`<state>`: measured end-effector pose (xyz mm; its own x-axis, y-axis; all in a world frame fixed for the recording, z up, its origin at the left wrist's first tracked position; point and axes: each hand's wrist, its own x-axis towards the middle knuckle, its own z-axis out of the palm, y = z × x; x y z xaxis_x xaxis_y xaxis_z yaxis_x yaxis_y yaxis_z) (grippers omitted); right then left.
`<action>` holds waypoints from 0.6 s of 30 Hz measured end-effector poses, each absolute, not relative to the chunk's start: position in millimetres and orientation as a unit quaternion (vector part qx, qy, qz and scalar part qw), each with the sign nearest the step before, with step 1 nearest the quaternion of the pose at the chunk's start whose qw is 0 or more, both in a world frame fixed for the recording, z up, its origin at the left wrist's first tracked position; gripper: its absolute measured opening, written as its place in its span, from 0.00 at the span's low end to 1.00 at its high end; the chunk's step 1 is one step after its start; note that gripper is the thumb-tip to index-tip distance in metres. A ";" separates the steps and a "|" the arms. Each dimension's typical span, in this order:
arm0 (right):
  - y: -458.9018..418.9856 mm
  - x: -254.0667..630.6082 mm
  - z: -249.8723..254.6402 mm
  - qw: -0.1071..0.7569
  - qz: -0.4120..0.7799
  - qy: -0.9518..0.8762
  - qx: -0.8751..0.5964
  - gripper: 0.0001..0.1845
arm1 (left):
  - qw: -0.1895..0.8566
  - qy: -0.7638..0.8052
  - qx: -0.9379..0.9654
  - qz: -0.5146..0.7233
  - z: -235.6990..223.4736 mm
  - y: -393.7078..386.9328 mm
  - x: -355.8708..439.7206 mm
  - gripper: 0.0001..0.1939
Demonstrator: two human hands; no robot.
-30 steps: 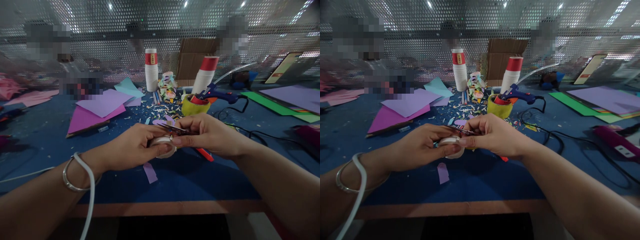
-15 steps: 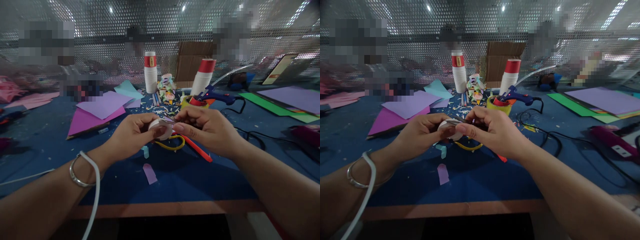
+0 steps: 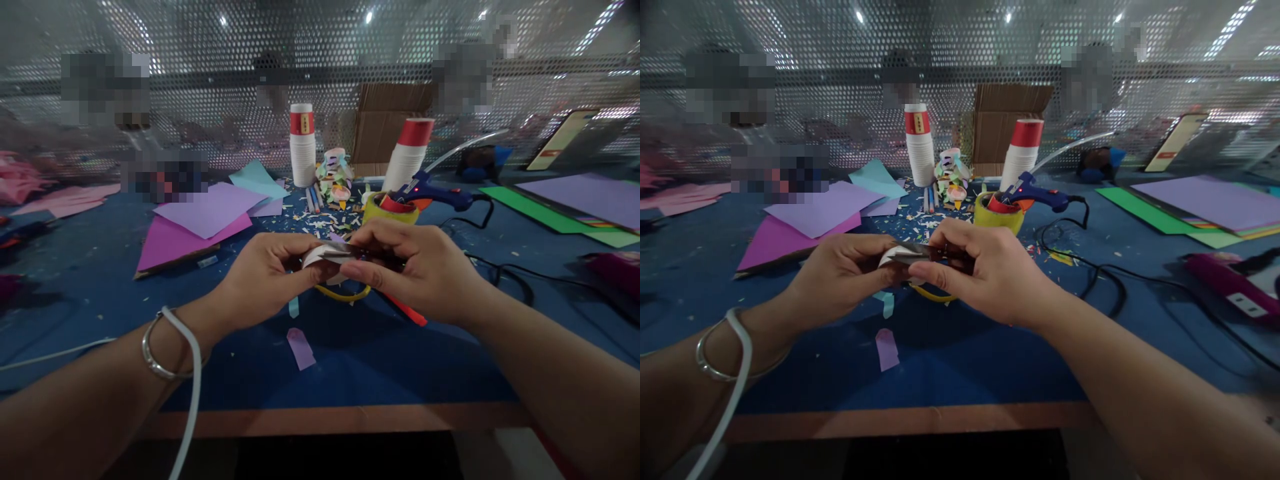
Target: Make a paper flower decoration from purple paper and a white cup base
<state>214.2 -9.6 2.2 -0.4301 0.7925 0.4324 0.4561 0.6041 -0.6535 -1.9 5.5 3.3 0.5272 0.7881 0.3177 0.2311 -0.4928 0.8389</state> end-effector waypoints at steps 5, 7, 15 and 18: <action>-12.2 215.1 2.9 0.363 0.237 -0.815 -0.384 0.16 | 0.371 0.341 0.787 0.356 5.5 2.5 -2.1 0.06; -12.4 215.6 2.3 0.365 0.239 -0.815 -0.381 0.15 | 0.359 0.339 0.791 0.361 6.4 1.2 -2.1 0.07; -13.5 216.8 2.2 0.370 0.228 -0.826 -0.360 0.16 | 0.361 0.347 0.800 0.330 8.7 -0.1 -5.2 0.07; -14.5 217.5 1.9 0.367 0.217 -0.831 -0.358 0.17 | 0.375 0.350 0.798 0.317 9.6 0.5 -6.0 0.08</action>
<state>217.5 -14.5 1.9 -0.4746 0.7541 0.4539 0.4363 0.6494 -0.6228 -6.0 0.5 9.6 0.5537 0.7963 0.2438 0.3207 -0.4741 0.8200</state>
